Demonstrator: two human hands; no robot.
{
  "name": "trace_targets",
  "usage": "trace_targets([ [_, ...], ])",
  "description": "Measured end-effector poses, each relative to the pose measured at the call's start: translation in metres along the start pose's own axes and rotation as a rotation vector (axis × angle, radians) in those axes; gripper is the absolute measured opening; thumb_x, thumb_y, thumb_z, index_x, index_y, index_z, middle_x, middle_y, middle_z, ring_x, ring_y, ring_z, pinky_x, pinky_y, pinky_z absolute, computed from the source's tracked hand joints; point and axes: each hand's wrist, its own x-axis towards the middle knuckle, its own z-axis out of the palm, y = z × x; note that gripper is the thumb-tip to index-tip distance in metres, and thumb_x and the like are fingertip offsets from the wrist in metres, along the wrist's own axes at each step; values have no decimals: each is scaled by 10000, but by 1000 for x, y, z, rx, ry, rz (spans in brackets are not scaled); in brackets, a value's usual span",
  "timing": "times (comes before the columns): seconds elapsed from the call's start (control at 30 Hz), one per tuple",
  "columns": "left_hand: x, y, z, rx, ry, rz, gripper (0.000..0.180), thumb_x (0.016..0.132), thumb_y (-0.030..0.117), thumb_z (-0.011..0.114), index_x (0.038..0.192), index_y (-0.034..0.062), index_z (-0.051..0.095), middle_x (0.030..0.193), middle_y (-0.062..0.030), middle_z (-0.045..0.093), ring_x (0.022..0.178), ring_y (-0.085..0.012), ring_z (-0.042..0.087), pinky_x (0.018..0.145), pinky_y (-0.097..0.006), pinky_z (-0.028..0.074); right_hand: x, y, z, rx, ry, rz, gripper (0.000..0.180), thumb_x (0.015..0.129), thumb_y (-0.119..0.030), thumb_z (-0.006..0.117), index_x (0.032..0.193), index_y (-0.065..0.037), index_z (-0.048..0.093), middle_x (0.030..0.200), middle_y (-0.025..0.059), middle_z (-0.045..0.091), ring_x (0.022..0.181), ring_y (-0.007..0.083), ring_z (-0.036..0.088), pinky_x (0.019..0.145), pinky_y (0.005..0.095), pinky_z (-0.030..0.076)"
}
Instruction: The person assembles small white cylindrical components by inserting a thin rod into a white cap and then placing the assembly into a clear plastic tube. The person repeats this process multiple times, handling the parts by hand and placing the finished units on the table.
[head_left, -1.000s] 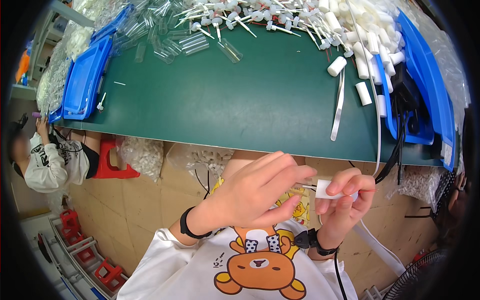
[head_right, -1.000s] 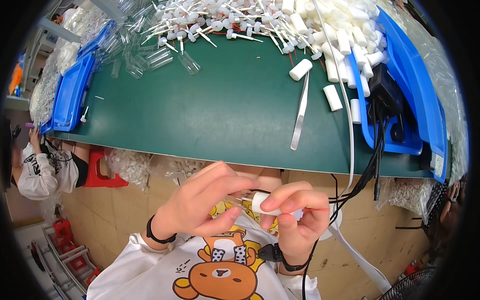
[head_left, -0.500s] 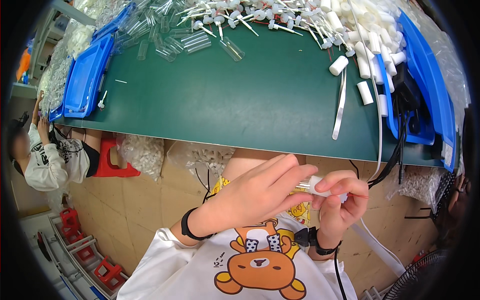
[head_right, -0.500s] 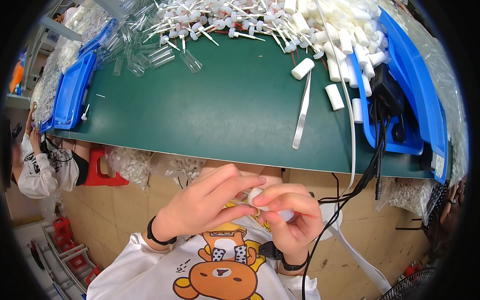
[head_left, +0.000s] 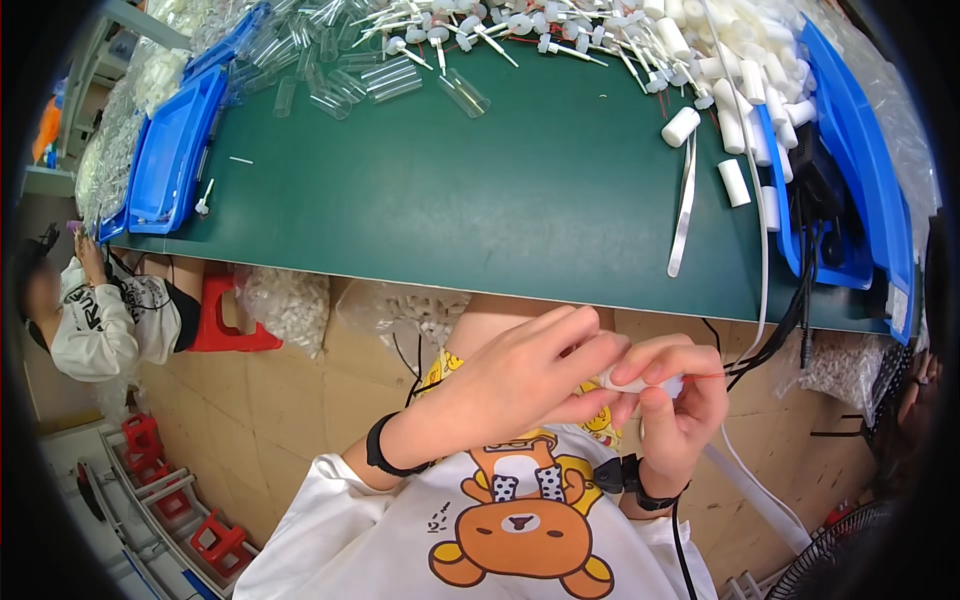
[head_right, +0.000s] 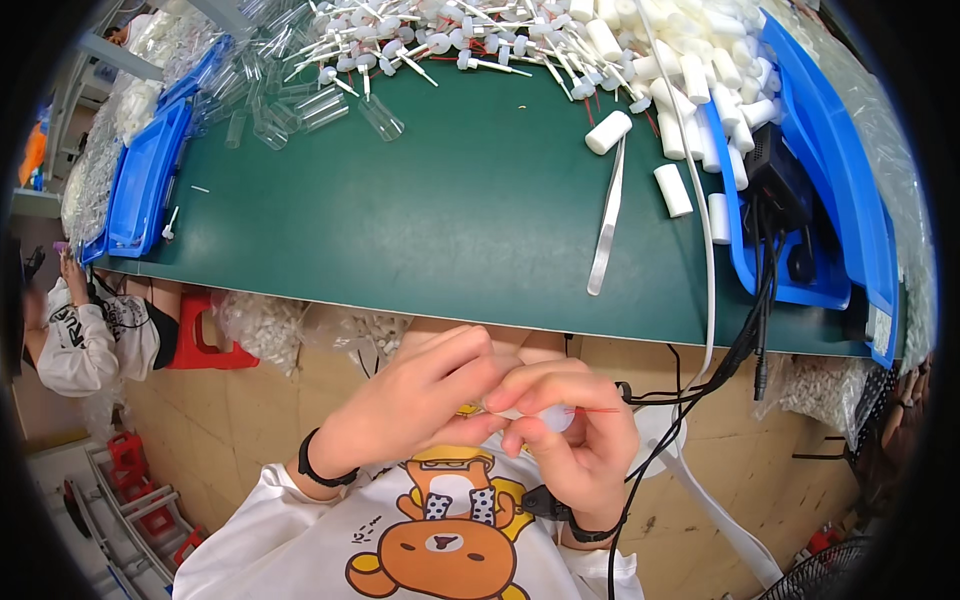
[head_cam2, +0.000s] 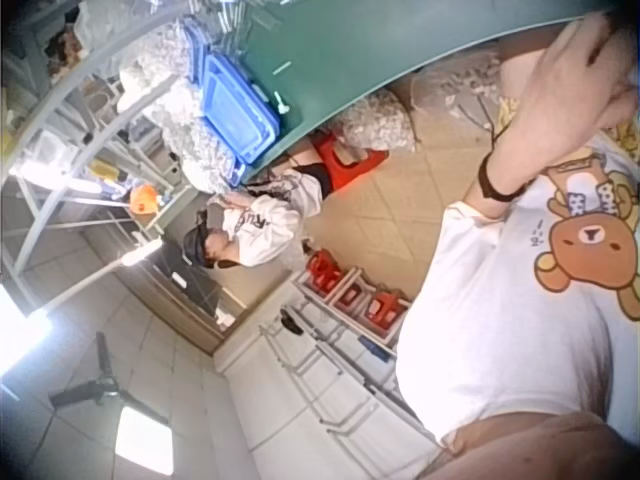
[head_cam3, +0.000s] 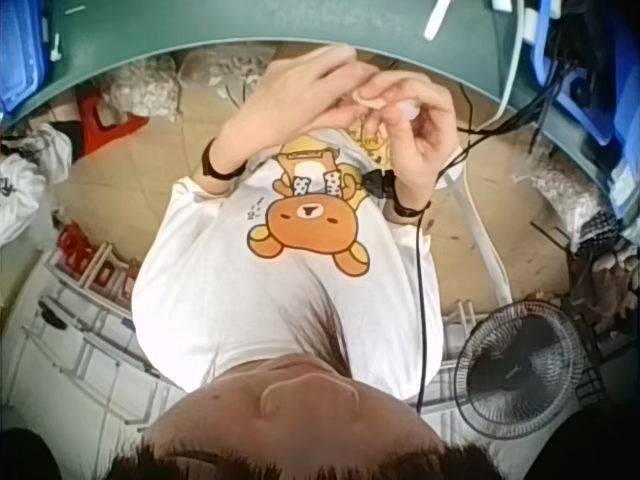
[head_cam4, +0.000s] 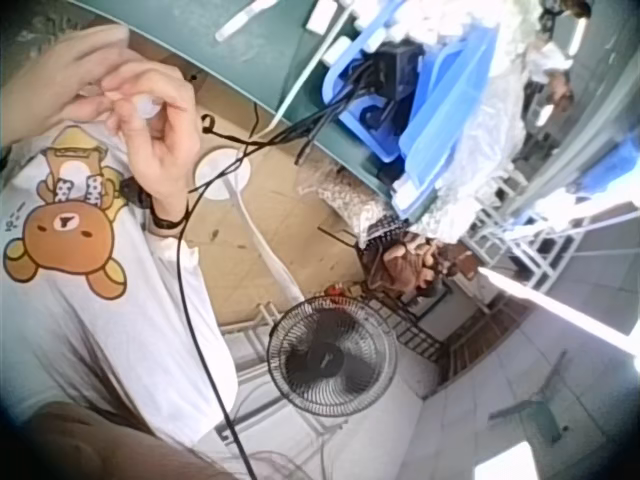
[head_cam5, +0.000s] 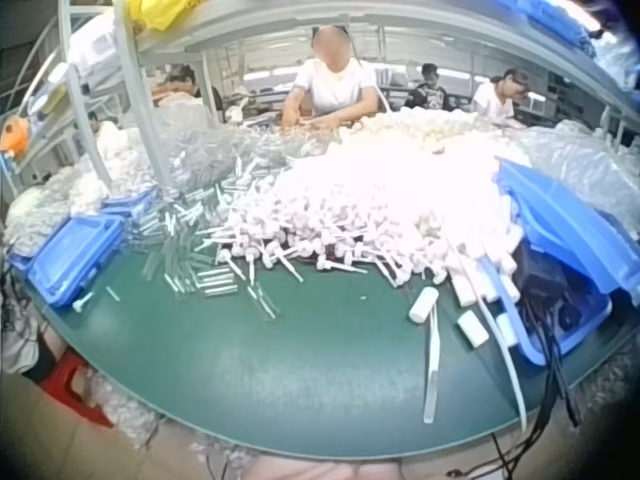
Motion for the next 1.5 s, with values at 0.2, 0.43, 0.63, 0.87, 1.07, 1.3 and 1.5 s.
trace_targets([
  [0.2,-3,2,4,-65,0,-29,280,743,159,656,902,8,482,815,-95,416,723,-260,469,632,-345,415,-4,3,5,20,84,40,106,841,27,543,928,31,481,911,206,577,753,182,587,502,201,483],
  [0.43,-1,13,-3,-105,-53,-87,313,783,167,633,976,-2,454,873,-110,466,785,-280,511,704,-360,431,-4,5,4,-81,34,47,249,853,-223,616,883,-33,458,854,162,610,766,182,600,671,276,492],
  [0.63,-6,12,9,-121,-4,-89,360,786,127,613,1066,-5,430,908,-141,471,811,-298,511,730,-367,433,-8,16,1,-7,18,64,140,808,2,596,920,-4,513,962,179,636,892,195,569,795,319,452],
  [0.87,-7,11,7,-114,-9,-149,388,791,110,604,1113,9,413,893,-143,472,820,-314,514,721,-381,430,0,12,-2,89,-30,129,130,872,-99,544,946,8,533,1066,212,598,885,182,551,792,317,444],
  [1.07,-7,13,8,-131,26,-158,360,785,131,612,1083,-1,458,947,-151,518,830,-321,540,710,-368,456,-7,18,-2,114,-23,135,200,917,-191,494,912,6,533,1075,221,586,881,185,546,764,294,440],
  [1.3,-9,20,7,-197,-32,-289,304,807,159,582,1031,-1,454,848,-138,538,720,-300,555,637,-368,456,-5,25,1,-136,-18,-12,230,908,-208,502,838,0,573,1087,192,586,953,198,499,786,302,417],
  [1.5,-13,20,5,-241,-113,-352,289,844,193,544,1023,5,418,815,-174,539,685,-345,551,607,-386,439,-6,38,4,-109,-104,-52,322,920,-261,458,973,21,604,1197,198,531,1062,226,469,853,339,401],
])
